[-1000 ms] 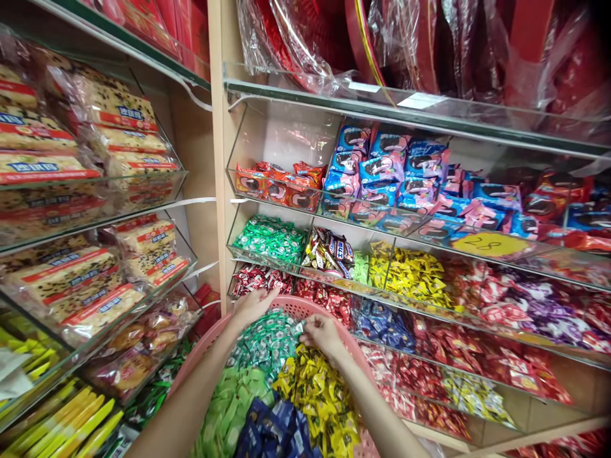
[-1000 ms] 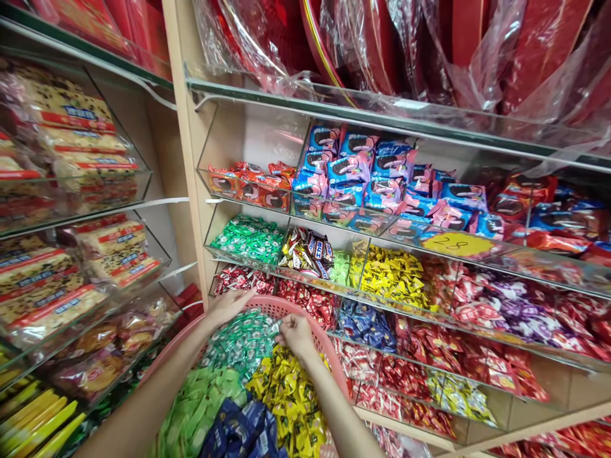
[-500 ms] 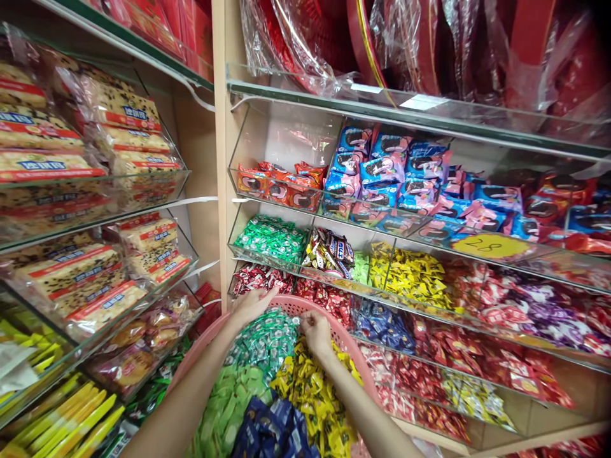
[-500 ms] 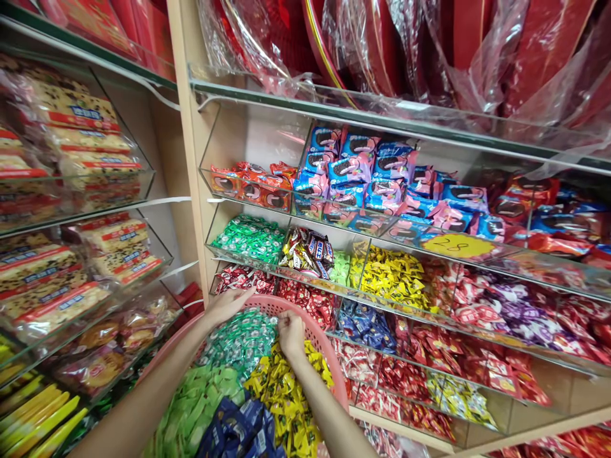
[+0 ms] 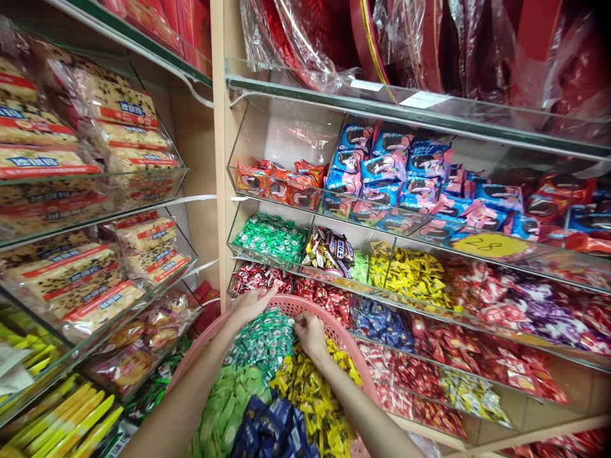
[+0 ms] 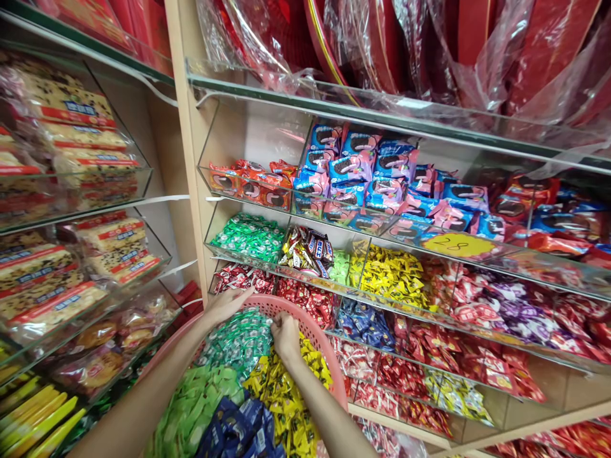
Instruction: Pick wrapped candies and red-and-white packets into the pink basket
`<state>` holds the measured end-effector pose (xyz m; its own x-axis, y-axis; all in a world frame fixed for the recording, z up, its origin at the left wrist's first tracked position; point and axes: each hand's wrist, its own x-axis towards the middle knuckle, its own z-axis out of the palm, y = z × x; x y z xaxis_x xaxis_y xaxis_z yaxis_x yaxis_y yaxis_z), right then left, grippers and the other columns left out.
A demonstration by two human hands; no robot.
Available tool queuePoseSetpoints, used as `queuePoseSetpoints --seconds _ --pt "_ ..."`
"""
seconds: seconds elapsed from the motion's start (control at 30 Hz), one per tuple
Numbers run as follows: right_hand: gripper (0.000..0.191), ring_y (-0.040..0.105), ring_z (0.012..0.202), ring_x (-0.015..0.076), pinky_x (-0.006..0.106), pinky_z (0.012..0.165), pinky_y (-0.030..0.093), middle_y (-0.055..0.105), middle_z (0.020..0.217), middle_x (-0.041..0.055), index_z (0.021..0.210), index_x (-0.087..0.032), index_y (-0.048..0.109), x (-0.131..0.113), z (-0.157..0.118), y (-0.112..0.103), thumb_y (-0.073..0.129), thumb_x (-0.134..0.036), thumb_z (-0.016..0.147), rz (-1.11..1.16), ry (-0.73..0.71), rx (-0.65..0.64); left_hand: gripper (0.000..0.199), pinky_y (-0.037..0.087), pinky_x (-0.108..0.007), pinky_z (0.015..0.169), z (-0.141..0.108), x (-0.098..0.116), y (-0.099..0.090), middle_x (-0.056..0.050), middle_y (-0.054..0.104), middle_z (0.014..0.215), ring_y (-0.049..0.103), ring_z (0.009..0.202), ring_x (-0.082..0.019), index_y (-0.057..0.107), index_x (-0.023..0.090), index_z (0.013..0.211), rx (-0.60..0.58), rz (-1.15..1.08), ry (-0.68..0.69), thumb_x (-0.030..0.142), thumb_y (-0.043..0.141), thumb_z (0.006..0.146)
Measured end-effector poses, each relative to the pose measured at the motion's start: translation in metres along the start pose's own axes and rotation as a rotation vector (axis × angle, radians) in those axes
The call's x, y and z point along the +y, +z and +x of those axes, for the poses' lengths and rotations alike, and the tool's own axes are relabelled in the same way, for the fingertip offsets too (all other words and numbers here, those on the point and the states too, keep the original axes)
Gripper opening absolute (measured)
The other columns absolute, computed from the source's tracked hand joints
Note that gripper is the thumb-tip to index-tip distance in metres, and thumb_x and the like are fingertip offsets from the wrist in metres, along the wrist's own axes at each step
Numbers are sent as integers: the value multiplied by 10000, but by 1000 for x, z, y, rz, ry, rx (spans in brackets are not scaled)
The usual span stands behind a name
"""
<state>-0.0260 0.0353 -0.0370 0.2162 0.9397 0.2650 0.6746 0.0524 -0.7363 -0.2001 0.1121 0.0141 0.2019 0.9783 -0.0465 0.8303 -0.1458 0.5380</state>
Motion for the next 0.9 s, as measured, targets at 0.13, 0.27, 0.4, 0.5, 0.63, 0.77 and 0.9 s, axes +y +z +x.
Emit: queuePoseSetpoints --seconds 0.13,0.27,0.4,0.5,0.63,0.77,0.9 --pt "108 555 692 156 217 627 379 623 709 37 722 -166 579 -3 -1 0 473 -155 706 -184 37 -67 619 412 -307 674 1 -1 0 4 672 857 590 842 -255 625 276 772 0 6 -2 723 204 695" --pt "142 569 825 181 228 687 372 634 829 74 840 -173 586 -12 0 -2 468 -201 768 -376 43 -114 618 413 -299 699 1 -1 0 -7 673 876 588 880 -252 631 267 791 3 3 3 719 221 694" --pt "184 580 846 185 239 693 372 630 862 86 913 -176 570 -19 0 -5 427 -231 810 -496 14 -182 606 412 -304 712 2 -1 0 -15 673 888 584 898 -256 634 265 790 9 2 6 708 231 702" --pt "218 587 835 188 252 676 378 626 876 88 971 -180 547 -25 0 -5 404 -260 828 -582 8 -204 582 412 -284 709 2 -2 0 -7 676 851 591 876 -236 631 260 771 14 -13 6 687 240 715" --pt "251 595 811 191 263 649 386 627 874 80 1031 -201 519 -34 -2 -2 379 -298 846 -654 -19 -234 564 410 -263 693 0 -3 1 9 675 787 596 839 -216 623 256 727 21 -32 2 678 250 718" --pt "268 600 807 189 261 638 389 627 853 80 1054 -196 502 -40 -3 -2 366 -312 854 -689 -31 -238 547 409 -254 679 -2 -5 0 15 670 738 598 805 -207 613 251 687 30 -56 3 671 263 719" --pt "264 605 791 193 262 622 394 627 859 91 1007 -180 508 -39 -2 -5 350 -334 861 -703 -32 -228 534 409 -258 684 -2 -7 0 8 668 728 597 805 -210 609 247 684 51 -86 -11 667 281 716"
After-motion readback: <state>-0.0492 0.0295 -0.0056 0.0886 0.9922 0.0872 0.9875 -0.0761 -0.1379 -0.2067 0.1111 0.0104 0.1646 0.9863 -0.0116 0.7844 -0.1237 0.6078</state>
